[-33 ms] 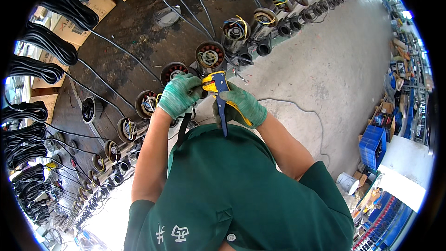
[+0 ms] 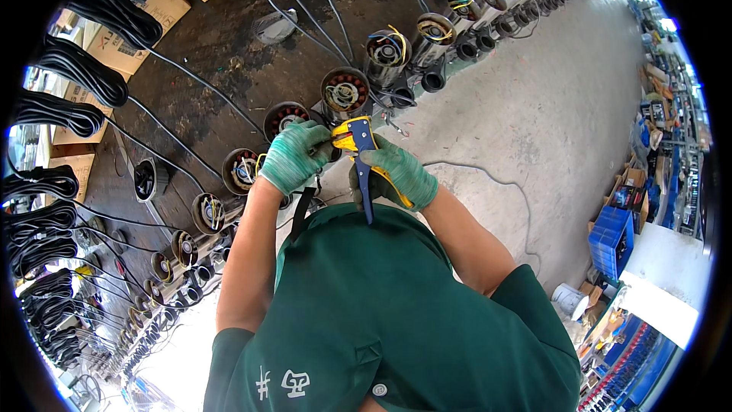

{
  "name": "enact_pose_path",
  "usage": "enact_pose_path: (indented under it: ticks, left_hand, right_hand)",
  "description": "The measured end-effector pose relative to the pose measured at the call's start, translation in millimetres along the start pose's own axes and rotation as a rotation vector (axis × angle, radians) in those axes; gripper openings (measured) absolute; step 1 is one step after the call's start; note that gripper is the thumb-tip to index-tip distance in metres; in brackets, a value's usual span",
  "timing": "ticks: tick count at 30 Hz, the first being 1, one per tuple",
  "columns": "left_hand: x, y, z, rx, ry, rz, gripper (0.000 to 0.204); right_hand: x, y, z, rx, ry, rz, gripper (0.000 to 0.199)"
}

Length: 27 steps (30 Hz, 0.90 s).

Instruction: The person uses a yellow and blue crimping tool to secure wire connectors onto a series of cylindrical metal components arranged in a row. The person repeatedly positions the tool over the exposed wire ends and squeezes the handles to crimp the connectors, moving sequentially along the line of components.

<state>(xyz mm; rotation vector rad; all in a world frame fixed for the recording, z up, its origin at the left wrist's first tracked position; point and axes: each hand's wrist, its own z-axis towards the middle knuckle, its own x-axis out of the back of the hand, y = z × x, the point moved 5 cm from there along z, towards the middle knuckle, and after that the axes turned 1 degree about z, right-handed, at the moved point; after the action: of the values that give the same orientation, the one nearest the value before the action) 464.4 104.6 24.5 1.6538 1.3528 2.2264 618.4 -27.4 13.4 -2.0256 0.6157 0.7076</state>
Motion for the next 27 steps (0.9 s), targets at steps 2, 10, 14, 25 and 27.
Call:
enact_pose_path:
  ticks: [2, 10, 14, 25, 27]
  left_hand:
    - [-1.1, -2.3, -1.7, -0.063, 0.084, 0.002, 0.016]
    - [-3.0, -3.3, -1.7, -0.074, 0.106, 0.021, 0.015]
    - [-6.4, -6.5, -2.4, -0.07, 0.084, 0.03, 0.015]
    - [-3.2, -4.3, -3.9, -0.069, 0.105, 0.008, 0.015]
    - [-2.7, -4.2, -3.9, -0.068, 0.117, -0.012, 0.015]
  right_hand:
    - [4.0, 3.3, 1.8, -0.018, 0.015, 0.043, 0.058]
    - [4.6, 4.6, 1.1, -0.022, 0.044, 0.057, 0.046]
    - [2.4, 3.3, 1.4, -0.009, 0.041, 0.058, 0.043]
    - [33.5, 25.5, 10.0, -0.039, 0.128, 0.154, 0.042]
    - [19.6, 21.9, 3.0, 0.097, 0.147, 0.192, 0.047]
